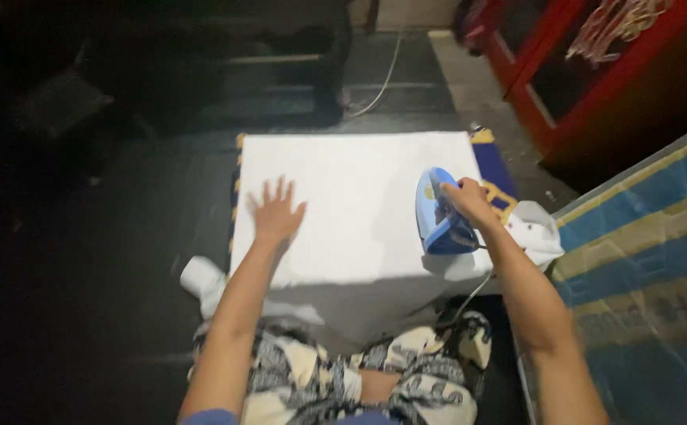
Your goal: Ironing a white cloth on a flat surface while sitting on the floor.
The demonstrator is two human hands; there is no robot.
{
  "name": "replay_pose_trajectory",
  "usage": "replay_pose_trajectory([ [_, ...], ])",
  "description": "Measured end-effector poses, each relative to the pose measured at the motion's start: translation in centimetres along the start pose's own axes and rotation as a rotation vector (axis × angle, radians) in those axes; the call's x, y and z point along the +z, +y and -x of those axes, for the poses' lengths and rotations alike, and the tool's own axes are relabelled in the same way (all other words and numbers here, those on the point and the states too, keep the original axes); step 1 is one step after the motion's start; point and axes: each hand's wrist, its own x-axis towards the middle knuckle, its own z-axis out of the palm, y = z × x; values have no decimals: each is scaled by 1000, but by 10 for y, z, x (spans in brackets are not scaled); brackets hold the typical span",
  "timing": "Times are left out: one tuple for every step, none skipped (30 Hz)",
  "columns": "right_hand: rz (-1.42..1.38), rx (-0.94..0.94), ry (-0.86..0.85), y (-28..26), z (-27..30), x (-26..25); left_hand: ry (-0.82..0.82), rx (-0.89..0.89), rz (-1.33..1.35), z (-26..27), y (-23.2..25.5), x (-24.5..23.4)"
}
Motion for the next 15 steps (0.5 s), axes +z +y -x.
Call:
replay_pose_trajectory([
  [5, -4, -23, -13, 24, -2, -12, -20, -1, 15, 7, 1],
  [-27, 35, -97, -27, 45, -4, -21, 15, 2, 27, 12, 1],
  [-58, 74, -171, -42, 66, -7, -30, 50, 6, 38, 18, 0],
  [-56, 65, -186, -47, 77, -1, -32, 33, 3, 48, 13, 4],
  [-71, 29, -207, -53, 88, 5, -46, 83, 20, 59, 9, 8],
  [-84, -3, -226, -56, 97, 10, -60, 137, 39, 66, 5, 14],
  [-82, -10, -238, -61, 104, 20, -62, 122, 38, 74, -8, 21],
  [-114, -34, -280, -66, 111, 28, -36, 137, 30, 80, -20, 26],
  [-145, -57, -322, -71, 117, 36, -9, 152, 22, 85, -31, 30],
  [-143, -63, -326, -79, 121, 44, -7, 145, 22, 89, -43, 23],
  [-152, -98, -349, -87, 124, 52, -10, 112, 32, 92, -54, 16],
  [-159, -136, -375, -95, 127, 61, -13, 76, 41, 95, -65, 9],
  [-156, -143, -381, -105, 127, 70, -11, 66, 42, 99, -70, 2],
  [-129, -187, -324, -118, 125, 81, -49, 22, 34, 100, -76, -7],
  [-102, -230, -267, -132, 122, 91, -87, -22, 26, 99, -84, -16],
])
